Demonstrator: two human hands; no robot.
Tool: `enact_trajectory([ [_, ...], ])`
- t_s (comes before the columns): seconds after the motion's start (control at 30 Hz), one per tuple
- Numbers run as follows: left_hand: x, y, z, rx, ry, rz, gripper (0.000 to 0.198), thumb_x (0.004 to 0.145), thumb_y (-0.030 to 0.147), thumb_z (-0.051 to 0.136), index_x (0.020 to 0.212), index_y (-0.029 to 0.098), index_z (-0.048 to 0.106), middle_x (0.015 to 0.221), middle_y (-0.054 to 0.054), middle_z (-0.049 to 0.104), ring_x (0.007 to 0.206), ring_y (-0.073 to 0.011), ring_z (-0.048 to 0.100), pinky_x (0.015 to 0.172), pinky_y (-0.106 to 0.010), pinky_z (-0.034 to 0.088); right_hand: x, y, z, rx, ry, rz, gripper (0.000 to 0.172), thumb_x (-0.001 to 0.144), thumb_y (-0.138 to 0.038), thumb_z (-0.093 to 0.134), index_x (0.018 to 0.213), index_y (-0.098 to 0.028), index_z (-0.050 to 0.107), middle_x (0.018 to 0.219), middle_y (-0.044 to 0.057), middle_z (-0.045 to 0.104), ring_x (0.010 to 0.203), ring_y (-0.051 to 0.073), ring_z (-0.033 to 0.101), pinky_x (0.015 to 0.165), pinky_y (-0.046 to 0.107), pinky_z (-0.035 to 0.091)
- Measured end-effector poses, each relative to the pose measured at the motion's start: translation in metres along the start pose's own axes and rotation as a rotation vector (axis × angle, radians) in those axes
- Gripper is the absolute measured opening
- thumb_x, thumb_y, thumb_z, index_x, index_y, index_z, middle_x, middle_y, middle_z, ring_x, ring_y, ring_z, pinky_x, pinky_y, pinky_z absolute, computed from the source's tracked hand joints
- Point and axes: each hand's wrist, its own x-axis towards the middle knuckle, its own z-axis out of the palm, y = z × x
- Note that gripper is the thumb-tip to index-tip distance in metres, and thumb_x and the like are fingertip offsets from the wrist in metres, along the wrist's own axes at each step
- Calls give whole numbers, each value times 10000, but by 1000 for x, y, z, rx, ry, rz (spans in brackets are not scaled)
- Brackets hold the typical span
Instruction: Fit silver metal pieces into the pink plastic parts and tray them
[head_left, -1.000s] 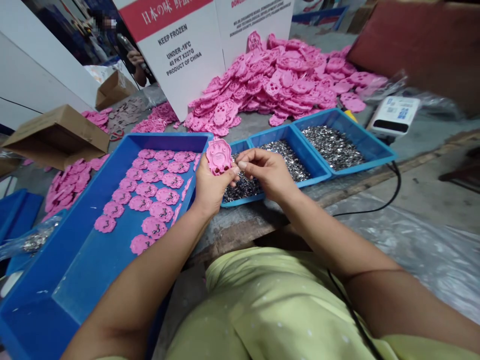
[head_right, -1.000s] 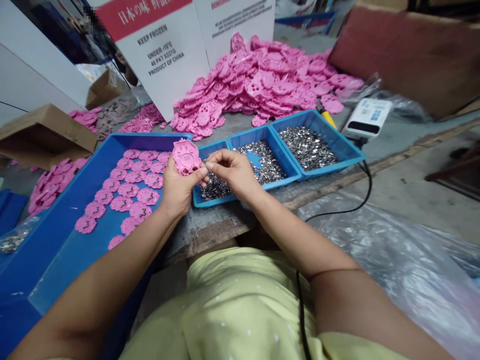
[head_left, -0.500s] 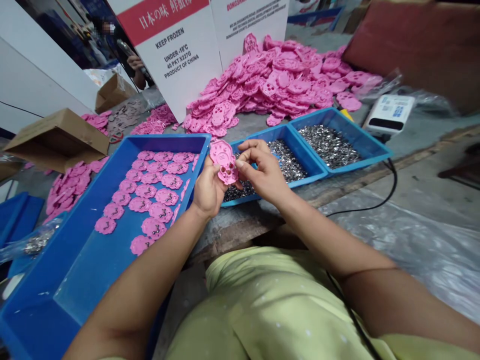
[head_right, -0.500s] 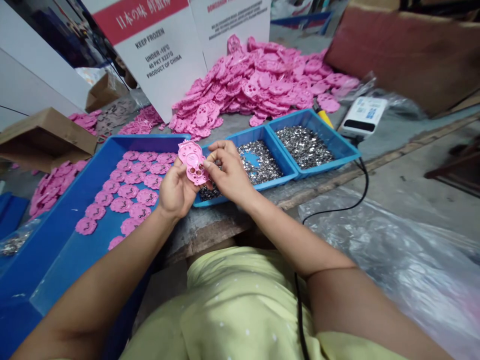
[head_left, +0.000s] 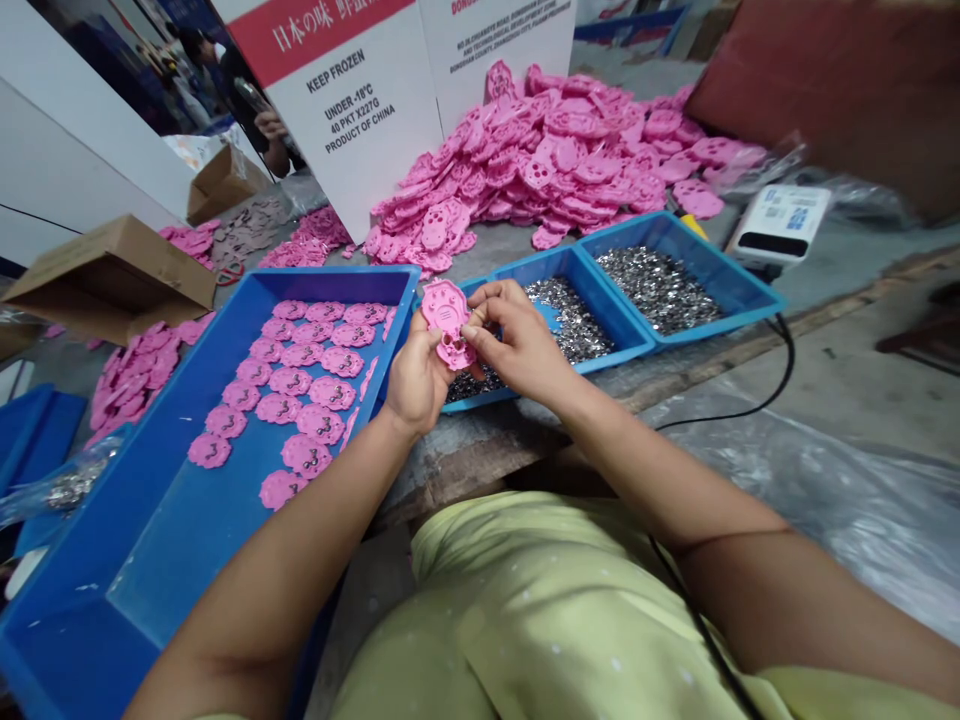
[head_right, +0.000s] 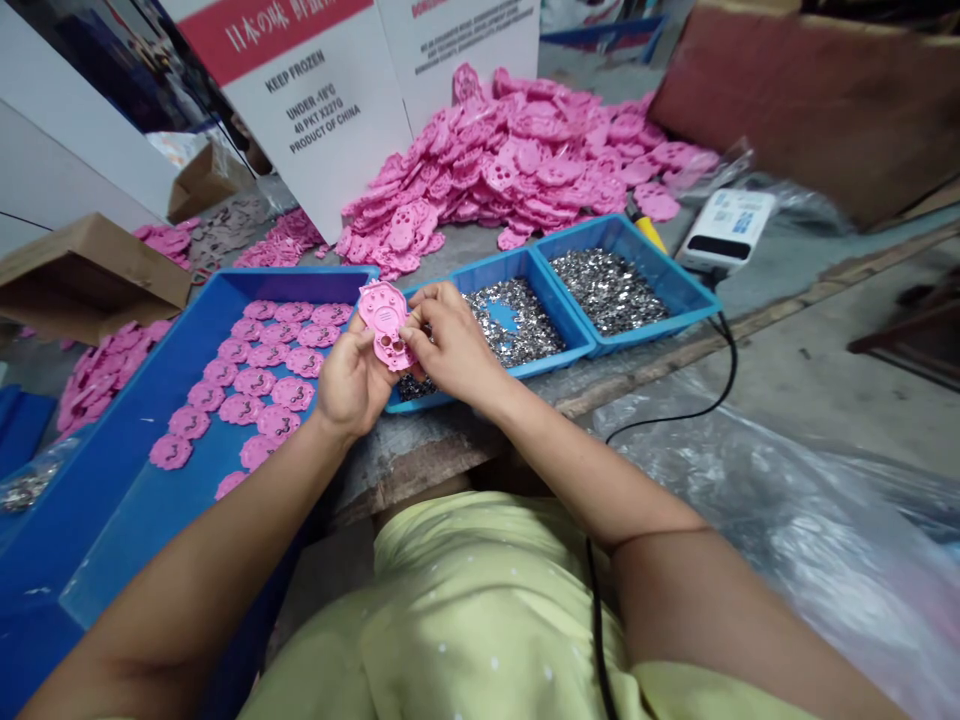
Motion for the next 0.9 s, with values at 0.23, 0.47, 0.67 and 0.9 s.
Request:
enact_trajectory([
  [0.23, 0, 0, 1, -41, -1, -24, 529, 874, 158, 496, 1396, 224, 544, 1086, -69, 735, 957, -202, 731, 785, -296, 636, 5, -8, -8, -118, -98, -2, 132, 893, -183, 610, 785, -221, 545, 1015, 73, 585, 1017, 250, 551, 955, 423, 485],
  [0.47, -1, 5, 6, -73, 39, -107, 502, 914, 96, 412, 1392, 201, 526, 1059, -63, 736, 923, -187, 743, 786, -305, 651, 4, -5, -9, -277, -128, -61, 183, 987, -294, 581, 821, -224, 550, 1047, 91, 568, 1034, 265, 532, 946, 433, 492],
  [0.67, -1, 9, 7, -112, 46, -139, 475, 912, 103, 446, 1366, 204, 546, 1024, -54, 735, 878, -180, 744, 762, -293, 649, 4, -13, -5, -431, -82, -89, 119, 931, -205, 584, 816, -220, 559, 1125, 134, 593, 1089, 304, 526, 985, 496, 479],
  [0.9, -1, 13, 9, -139, 46, -146, 464, 914, 111, 435, 1358, 206, 535, 1010, -50, 737, 849, -177, 745, 747, -298, 651, 6, -3, 0, -353, -49, -86, 125, 938, -254, 615, 828, -222, 565, 1123, 117, 607, 1105, 293, 564, 997, 501, 502],
])
